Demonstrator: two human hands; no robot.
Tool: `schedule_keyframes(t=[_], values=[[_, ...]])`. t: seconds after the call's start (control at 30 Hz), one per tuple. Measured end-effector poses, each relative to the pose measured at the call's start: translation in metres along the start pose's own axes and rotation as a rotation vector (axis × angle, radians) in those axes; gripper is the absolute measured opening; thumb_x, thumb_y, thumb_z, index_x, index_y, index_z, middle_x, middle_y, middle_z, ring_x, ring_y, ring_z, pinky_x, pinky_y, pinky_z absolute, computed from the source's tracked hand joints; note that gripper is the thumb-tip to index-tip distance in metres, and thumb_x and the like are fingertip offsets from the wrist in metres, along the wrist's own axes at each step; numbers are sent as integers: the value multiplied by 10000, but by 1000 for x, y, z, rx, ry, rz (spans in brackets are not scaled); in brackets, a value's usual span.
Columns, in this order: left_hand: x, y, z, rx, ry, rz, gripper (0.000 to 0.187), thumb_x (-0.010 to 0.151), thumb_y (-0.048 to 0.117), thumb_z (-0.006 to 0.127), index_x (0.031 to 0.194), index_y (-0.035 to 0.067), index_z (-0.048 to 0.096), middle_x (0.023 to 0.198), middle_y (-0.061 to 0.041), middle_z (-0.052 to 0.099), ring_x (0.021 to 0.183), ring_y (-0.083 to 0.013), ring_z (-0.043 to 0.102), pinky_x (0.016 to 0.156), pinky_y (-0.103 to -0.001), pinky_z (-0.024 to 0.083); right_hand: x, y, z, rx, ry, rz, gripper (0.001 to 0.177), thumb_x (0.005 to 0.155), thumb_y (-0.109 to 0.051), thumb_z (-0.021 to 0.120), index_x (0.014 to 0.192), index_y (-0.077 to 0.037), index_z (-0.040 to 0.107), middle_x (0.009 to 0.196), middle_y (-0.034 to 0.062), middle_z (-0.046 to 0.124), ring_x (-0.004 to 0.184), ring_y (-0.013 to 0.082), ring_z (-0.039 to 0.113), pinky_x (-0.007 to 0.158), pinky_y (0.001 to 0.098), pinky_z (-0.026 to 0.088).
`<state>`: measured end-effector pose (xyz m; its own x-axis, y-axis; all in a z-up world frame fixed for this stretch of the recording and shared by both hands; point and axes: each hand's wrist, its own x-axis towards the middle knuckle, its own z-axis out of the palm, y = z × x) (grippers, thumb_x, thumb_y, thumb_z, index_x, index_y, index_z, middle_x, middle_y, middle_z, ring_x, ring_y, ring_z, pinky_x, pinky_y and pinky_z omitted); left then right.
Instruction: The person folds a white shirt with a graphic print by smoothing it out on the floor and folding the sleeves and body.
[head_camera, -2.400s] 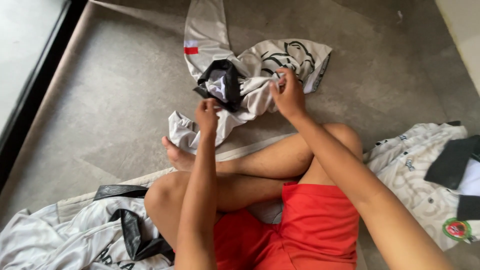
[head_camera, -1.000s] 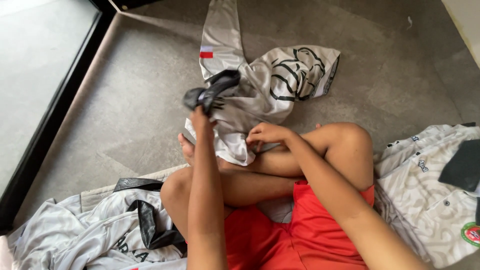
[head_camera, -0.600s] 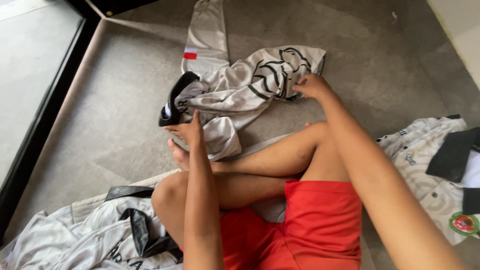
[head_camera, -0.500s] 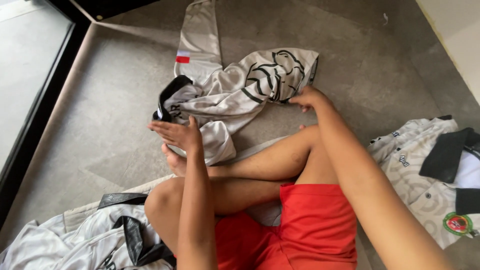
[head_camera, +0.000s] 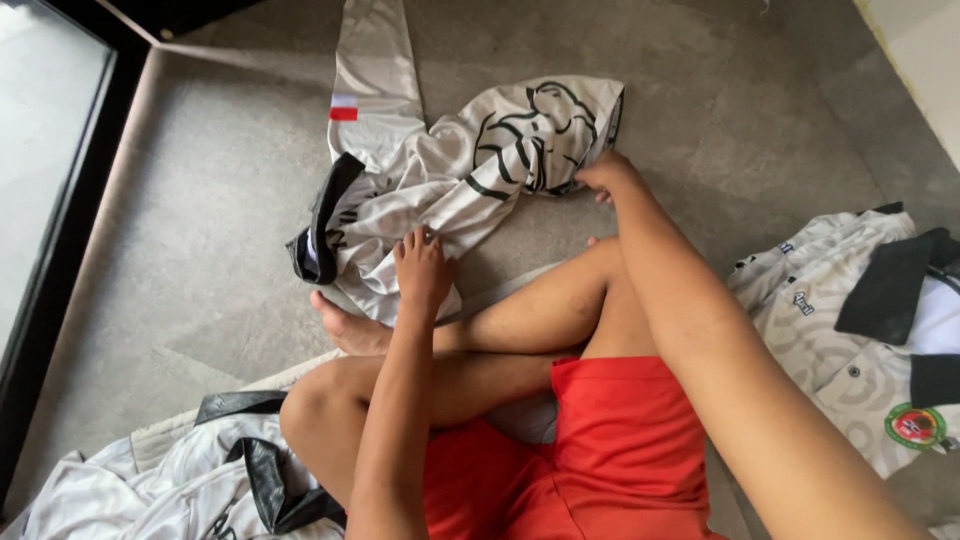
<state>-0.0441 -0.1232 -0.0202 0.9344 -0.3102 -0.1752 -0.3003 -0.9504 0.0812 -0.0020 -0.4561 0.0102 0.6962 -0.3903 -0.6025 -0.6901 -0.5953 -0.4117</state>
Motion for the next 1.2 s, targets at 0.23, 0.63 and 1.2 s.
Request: schedule_keyframes(t=[0.23,0.63,1.2], values=[[1,-9,26,6,-169,-30,410,794,434,565,1133,209,511,1042,6,533,1045,-190,523,935,-419,345,17,2,11,48,-93,-25,595,722,-328,706,1097,100,534,746,136,661,525,216,640,369,271,512],[-11,3,-9,120,39,15,205,760,265,547,928,172,618,1010,-14,522,961,-217,502,792,-359,356,32,5,18,-82,-18,-42,228,765,-147,609,804,76,636,640,149,642,455,240,630,347,323,532],[-14,-1,-21,-249,326,152,306,689,371,681,753,142,489,732,-24,502,793,-253,561,732,-394,392,105,19,8,1068,541,93,475,862,-365,287,997,6,551,677,165,614,389,236,604,338,280,499]])
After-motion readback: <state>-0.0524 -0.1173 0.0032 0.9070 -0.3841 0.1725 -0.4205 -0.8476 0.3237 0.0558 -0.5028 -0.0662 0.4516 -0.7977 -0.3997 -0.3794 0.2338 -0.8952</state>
